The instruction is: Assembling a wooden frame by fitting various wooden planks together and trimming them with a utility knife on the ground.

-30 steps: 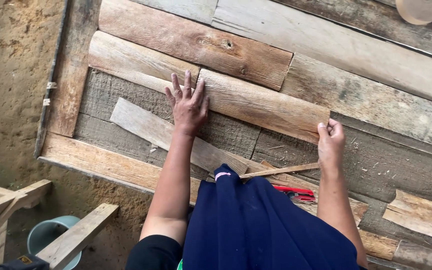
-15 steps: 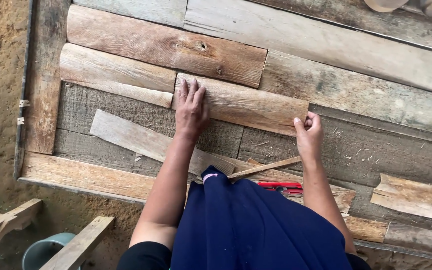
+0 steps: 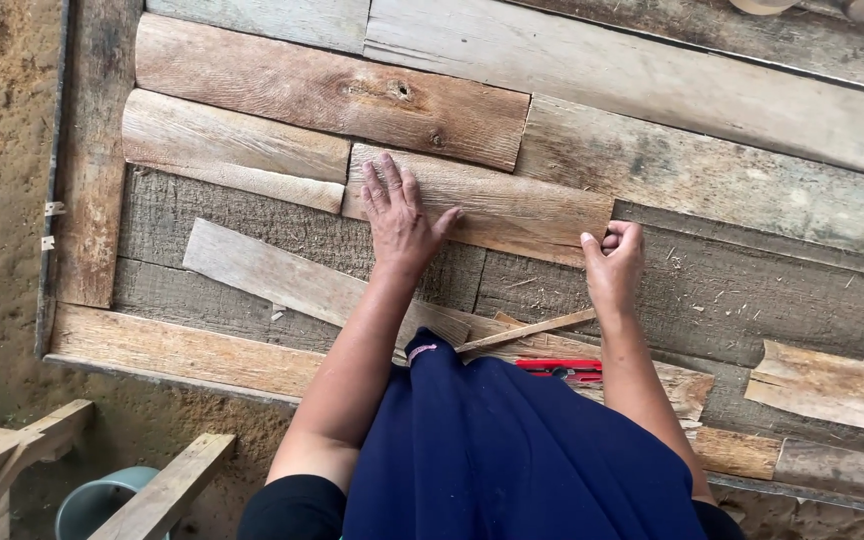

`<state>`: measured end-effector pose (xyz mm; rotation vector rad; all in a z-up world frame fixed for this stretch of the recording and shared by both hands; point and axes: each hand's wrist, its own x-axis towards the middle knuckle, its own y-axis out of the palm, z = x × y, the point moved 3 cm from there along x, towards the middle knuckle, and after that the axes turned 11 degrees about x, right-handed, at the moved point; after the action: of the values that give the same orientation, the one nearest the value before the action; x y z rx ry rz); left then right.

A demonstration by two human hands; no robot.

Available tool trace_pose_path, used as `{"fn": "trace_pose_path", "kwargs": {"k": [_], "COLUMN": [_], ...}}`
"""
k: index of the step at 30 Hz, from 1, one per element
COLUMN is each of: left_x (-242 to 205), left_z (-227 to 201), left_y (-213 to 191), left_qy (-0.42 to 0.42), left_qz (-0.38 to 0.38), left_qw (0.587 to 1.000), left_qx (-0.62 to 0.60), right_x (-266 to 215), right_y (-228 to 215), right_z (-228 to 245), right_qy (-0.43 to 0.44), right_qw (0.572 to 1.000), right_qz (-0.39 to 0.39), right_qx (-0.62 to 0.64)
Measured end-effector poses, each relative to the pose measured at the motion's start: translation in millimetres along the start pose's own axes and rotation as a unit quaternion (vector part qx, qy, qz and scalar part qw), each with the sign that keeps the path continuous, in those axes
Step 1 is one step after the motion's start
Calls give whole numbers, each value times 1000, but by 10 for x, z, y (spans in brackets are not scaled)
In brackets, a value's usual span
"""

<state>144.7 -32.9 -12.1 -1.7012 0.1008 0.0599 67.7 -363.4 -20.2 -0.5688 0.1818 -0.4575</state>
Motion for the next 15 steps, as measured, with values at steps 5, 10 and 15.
{"fn": "trace_pose_path", "kwargs": {"k": [5, 10, 15], "left_x": [-4, 1, 6], "left_z": [-49, -33, -10], "left_y": [-146, -26, 63], "left_qy": [10, 19, 18], "left_qz": [48, 64, 74], "left_qw": [999, 998, 997], "left_qx": [3, 3, -6], "right_x": [7, -20, -74], "right_y": [43, 56, 28], "right_z": [-35, -23, 31], "right_qy": [-27, -49, -53], "right_qw": [1000, 998, 998], "right_qz": [-9, -16, -10], "right_qx": [-1, -29, -11]}}
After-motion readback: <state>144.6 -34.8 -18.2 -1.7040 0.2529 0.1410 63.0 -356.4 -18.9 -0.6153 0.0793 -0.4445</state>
